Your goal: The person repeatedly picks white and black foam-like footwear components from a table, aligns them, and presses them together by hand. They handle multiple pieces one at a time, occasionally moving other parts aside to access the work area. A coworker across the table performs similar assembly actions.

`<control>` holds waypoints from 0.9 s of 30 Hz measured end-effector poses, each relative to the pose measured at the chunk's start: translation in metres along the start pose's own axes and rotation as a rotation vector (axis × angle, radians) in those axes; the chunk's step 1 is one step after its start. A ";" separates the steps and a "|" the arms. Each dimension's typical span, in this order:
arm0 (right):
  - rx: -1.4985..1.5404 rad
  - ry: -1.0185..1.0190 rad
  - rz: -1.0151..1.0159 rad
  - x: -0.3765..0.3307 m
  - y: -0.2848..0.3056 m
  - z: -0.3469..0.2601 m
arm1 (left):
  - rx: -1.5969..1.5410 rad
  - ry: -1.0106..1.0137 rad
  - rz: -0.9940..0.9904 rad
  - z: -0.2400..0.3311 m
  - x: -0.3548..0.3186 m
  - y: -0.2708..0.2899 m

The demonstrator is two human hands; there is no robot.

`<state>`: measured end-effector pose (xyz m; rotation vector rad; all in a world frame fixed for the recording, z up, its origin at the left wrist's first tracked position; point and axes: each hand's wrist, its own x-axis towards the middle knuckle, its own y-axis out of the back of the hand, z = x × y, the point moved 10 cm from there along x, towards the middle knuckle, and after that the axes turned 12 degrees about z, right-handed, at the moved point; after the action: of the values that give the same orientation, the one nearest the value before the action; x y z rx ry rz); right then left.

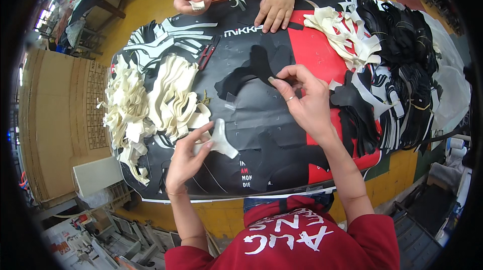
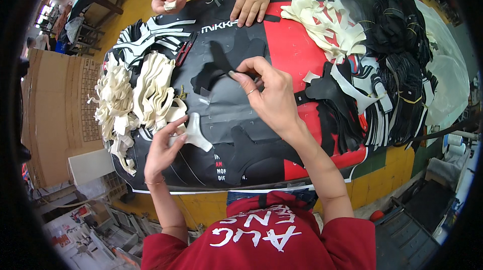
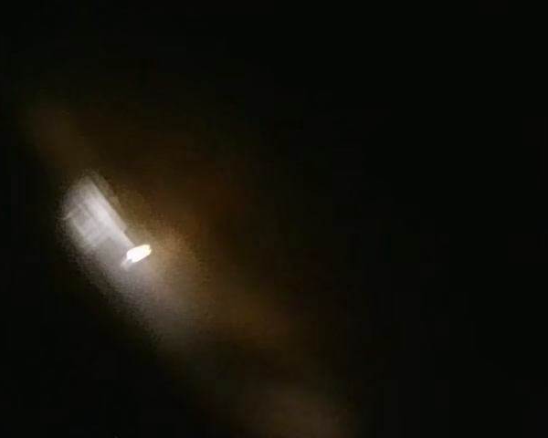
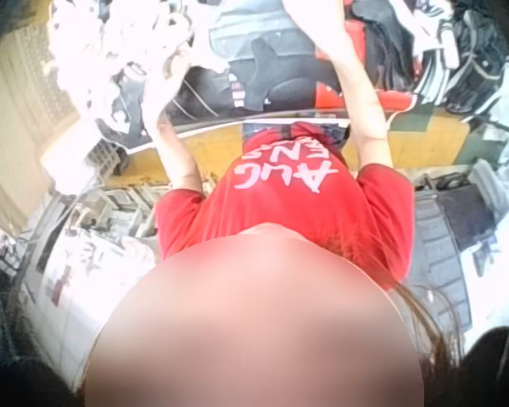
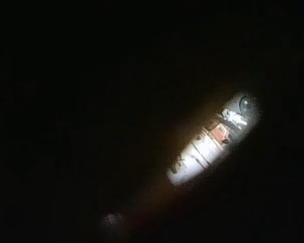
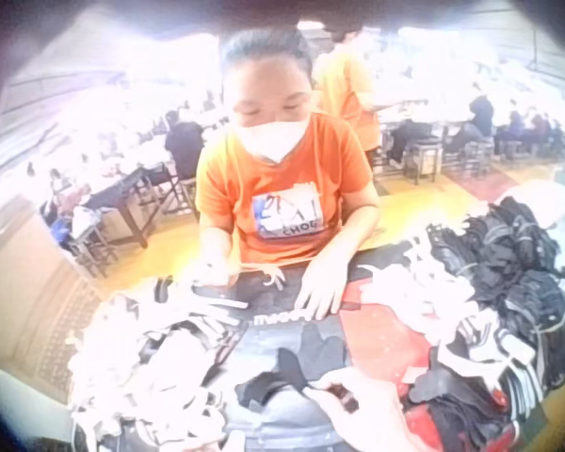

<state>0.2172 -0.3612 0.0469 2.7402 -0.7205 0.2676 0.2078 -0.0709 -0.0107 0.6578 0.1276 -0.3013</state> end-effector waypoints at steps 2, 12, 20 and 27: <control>0.208 0.067 0.043 -0.006 0.004 -0.020 | -0.251 -0.043 0.042 0.005 -0.010 0.020; -0.306 -0.355 -0.084 -0.064 0.038 0.053 | -0.642 -0.158 0.248 0.064 -0.043 0.043; -0.168 -0.273 0.065 -0.077 0.068 0.056 | -0.377 0.017 0.085 0.079 0.031 -0.094; -0.739 0.289 -0.175 -0.086 0.038 0.033 | -0.169 -0.155 0.056 0.089 0.049 -0.115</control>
<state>0.1278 -0.3651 0.0031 1.9895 -0.3881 0.2797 0.2202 -0.2238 -0.0177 0.4682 -0.0136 -0.2833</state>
